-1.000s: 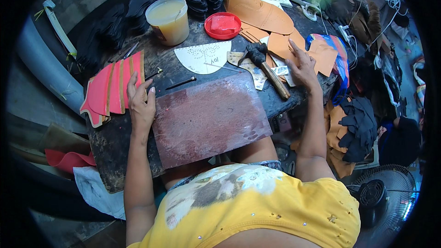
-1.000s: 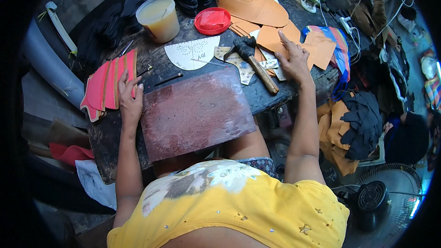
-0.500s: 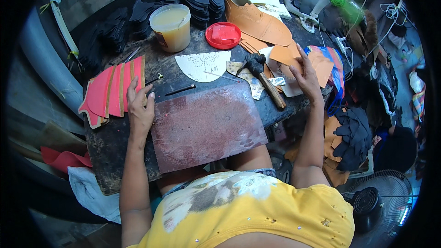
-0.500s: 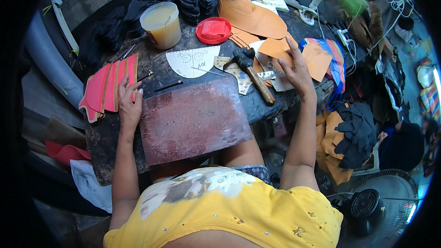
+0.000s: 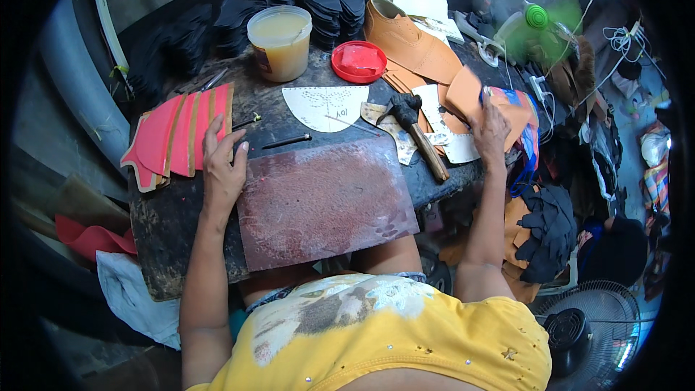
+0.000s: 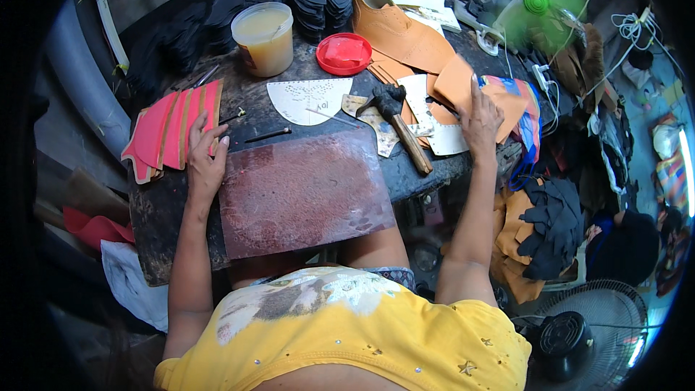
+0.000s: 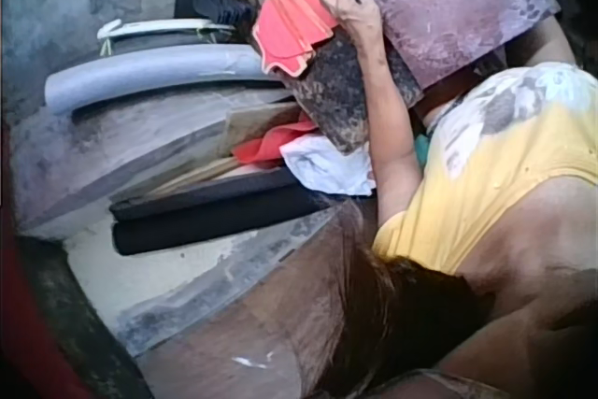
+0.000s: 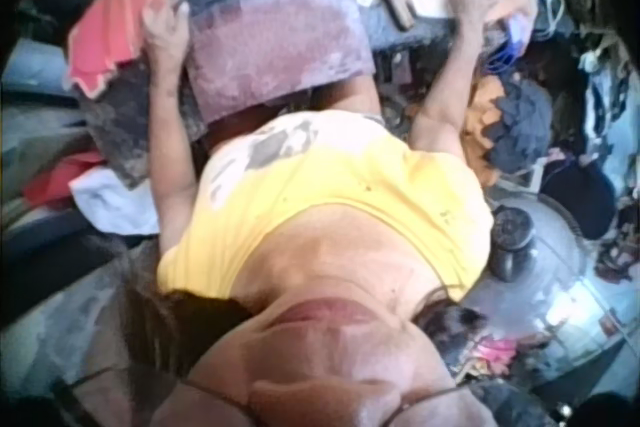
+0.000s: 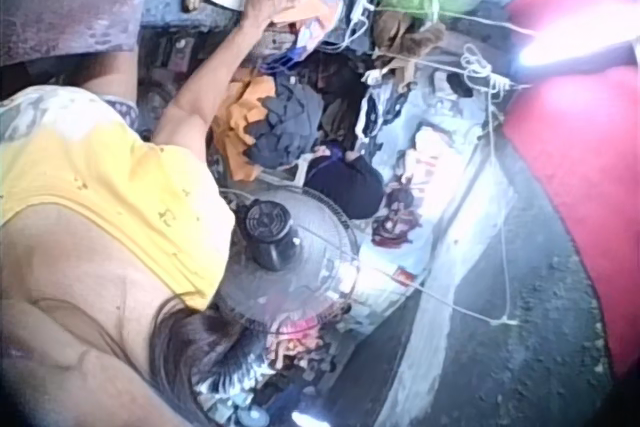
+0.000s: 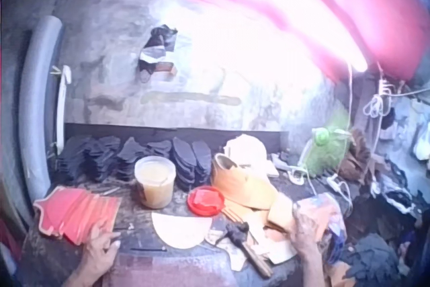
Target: The person uses a hammer and punch to make holes in tan leather pieces on a workbench. They then handle pink foam pieces, stacking and aligning them on the bench.
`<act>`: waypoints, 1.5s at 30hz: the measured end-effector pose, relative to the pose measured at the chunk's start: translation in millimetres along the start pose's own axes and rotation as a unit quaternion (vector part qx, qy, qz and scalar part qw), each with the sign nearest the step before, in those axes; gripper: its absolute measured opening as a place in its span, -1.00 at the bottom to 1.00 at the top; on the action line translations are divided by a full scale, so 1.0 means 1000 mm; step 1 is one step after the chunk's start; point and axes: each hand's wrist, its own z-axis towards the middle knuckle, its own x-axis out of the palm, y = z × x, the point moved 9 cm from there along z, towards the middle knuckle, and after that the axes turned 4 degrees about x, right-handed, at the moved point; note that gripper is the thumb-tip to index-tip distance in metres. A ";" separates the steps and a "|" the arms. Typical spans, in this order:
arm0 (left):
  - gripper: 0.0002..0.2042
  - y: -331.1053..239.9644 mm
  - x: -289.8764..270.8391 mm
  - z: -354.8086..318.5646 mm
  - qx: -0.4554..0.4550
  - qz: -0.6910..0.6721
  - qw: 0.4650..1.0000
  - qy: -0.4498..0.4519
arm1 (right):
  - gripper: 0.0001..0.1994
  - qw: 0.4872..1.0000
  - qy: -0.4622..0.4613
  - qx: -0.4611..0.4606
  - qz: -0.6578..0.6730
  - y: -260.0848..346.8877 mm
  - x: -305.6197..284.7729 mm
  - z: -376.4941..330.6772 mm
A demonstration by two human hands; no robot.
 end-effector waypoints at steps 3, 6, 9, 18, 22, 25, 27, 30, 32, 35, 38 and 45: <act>-0.75 -0.004 -0.003 0.002 -0.005 0.000 1.000 -0.003 | -0.29 0.998 -0.024 0.051 0.032 -0.006 0.015 -0.017; -0.69 -0.021 -0.002 0.005 0.002 -0.016 1.000 0.021 | -0.31 0.991 -0.083 0.096 0.049 -0.015 0.013 -0.025; -0.59 -0.058 0.019 0.009 0.036 -0.068 0.991 0.106 | -0.34 0.985 -0.092 0.143 0.032 -0.025 0.014 -0.025; -0.52 -0.364 0.122 -0.066 0.369 -0.486 0.645 0.459 | -0.34 0.990 -0.032 0.134 -0.040 -0.023 0.034 -0.021; -0.67 -0.454 0.122 -0.097 0.338 -0.495 0.607 0.522 | -0.35 0.986 0.015 0.154 -0.064 -0.029 0.045 -0.020; -0.74 -0.475 0.095 -0.100 0.357 -0.564 0.507 0.545 | -0.35 0.983 0.028 0.161 -0.083 -0.031 0.048 -0.020; -0.75 -0.481 0.066 -0.093 0.390 -0.624 0.470 0.487 | -0.36 0.981 0.039 0.168 -0.095 -0.032 0.050 -0.019; -0.76 -0.474 0.051 -0.083 0.429 -0.628 0.459 0.459 | -0.35 0.979 0.050 0.178 -0.084 -0.032 0.051 -0.019; -0.77 -0.469 0.049 -0.084 0.473 -0.584 0.481 0.451 | -0.34 0.979 0.050 0.180 -0.086 -0.031 0.050 -0.019; -0.78 -0.463 0.047 -0.085 0.501 -0.557 0.499 0.436 | -0.34 0.978 0.045 0.178 -0.094 -0.030 0.047 -0.018; -0.79 -0.457 0.030 -0.080 0.508 -0.607 0.489 0.366 | -0.33 0.977 0.047 0.179 -0.101 -0.029 0.047 -0.018; -0.80 -0.442 0.022 -0.076 0.500 -0.583 0.509 0.388 | -0.33 0.976 0.054 0.188 -0.100 -0.032 0.048 -0.018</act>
